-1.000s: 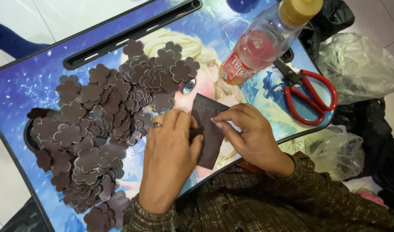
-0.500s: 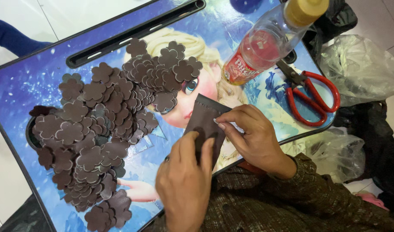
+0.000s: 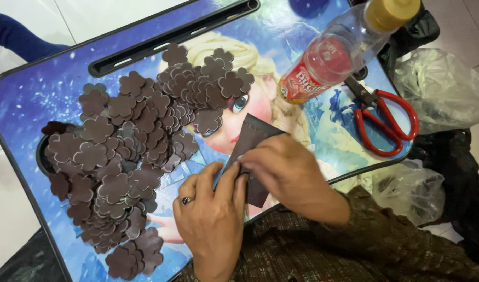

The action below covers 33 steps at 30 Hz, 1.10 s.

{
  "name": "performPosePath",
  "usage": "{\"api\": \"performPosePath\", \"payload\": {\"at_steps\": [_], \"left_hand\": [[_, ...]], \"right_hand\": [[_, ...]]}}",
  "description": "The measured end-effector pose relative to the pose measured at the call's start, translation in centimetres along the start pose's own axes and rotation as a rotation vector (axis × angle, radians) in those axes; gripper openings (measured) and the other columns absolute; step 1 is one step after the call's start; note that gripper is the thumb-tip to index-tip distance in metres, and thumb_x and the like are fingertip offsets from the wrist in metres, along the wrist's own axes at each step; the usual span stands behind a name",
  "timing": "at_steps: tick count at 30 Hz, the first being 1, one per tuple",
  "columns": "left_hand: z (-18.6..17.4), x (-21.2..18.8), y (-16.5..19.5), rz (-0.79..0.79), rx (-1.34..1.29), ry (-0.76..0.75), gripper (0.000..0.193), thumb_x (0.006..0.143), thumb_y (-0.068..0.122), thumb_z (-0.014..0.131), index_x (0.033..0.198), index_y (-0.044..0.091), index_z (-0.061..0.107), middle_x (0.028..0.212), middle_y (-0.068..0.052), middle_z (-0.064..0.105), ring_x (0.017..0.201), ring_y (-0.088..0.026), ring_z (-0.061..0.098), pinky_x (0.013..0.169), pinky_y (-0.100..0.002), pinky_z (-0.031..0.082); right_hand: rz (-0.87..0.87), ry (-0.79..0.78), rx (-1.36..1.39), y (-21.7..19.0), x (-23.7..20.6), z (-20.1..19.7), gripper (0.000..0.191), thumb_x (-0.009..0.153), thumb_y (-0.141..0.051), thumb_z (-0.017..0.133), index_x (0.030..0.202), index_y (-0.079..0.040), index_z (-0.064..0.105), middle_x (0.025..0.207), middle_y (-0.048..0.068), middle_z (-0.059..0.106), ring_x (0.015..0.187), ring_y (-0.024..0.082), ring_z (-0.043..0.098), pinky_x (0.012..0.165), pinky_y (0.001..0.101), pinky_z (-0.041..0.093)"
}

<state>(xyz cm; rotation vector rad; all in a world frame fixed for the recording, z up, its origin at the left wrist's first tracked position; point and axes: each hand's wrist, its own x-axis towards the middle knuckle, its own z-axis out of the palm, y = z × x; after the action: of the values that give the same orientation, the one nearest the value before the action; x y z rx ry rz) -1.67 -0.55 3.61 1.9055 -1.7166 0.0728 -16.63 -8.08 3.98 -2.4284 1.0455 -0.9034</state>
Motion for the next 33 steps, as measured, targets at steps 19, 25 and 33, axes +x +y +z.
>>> {"api": "performPosePath", "payload": {"at_steps": [19, 25, 33], "left_hand": [[0.6, -0.6, -0.7, 0.009, 0.002, 0.042, 0.023, 0.086, 0.036, 0.08, 0.107, 0.027, 0.079, 0.117, 0.005, 0.068, 0.102, -0.02, 0.06, 0.085, -0.038, 0.042], [0.6, -0.6, -0.5, 0.006, 0.016, 0.049, 0.02, 0.086, 0.035, 0.08, 0.105, 0.026, 0.078, 0.117, 0.004, 0.067, 0.103, -0.021, 0.06, 0.088, -0.039, 0.042], [0.6, -0.4, -0.6, 0.016, -0.002, 0.056, 0.021, 0.088, 0.035, 0.08, 0.106, 0.025, 0.078, 0.117, 0.002, 0.067, 0.103, -0.021, 0.06, 0.092, -0.04, 0.043]], "right_hand": [[0.02, -0.056, -0.071, -0.5, -1.3, -1.7, 0.02, 0.084, 0.001, 0.075, 0.103, -0.003, 0.069, 0.091, 0.011, 0.062, 0.083, 0.03, 0.061, 0.073, 0.0393, 0.051], [-0.111, -0.069, -0.077, 0.2, -0.3, 0.4, 0.027, 0.082, 0.001, 0.075, 0.108, -0.001, 0.068, 0.093, 0.013, 0.061, 0.085, 0.032, 0.059, 0.075, 0.0408, 0.05], [-0.004, -0.077, -0.131, -0.1, -1.0, -1.1, 0.023, 0.083, 0.002, 0.074, 0.106, -0.003, 0.069, 0.09, 0.011, 0.061, 0.083, 0.031, 0.06, 0.074, 0.0405, 0.05]]}}
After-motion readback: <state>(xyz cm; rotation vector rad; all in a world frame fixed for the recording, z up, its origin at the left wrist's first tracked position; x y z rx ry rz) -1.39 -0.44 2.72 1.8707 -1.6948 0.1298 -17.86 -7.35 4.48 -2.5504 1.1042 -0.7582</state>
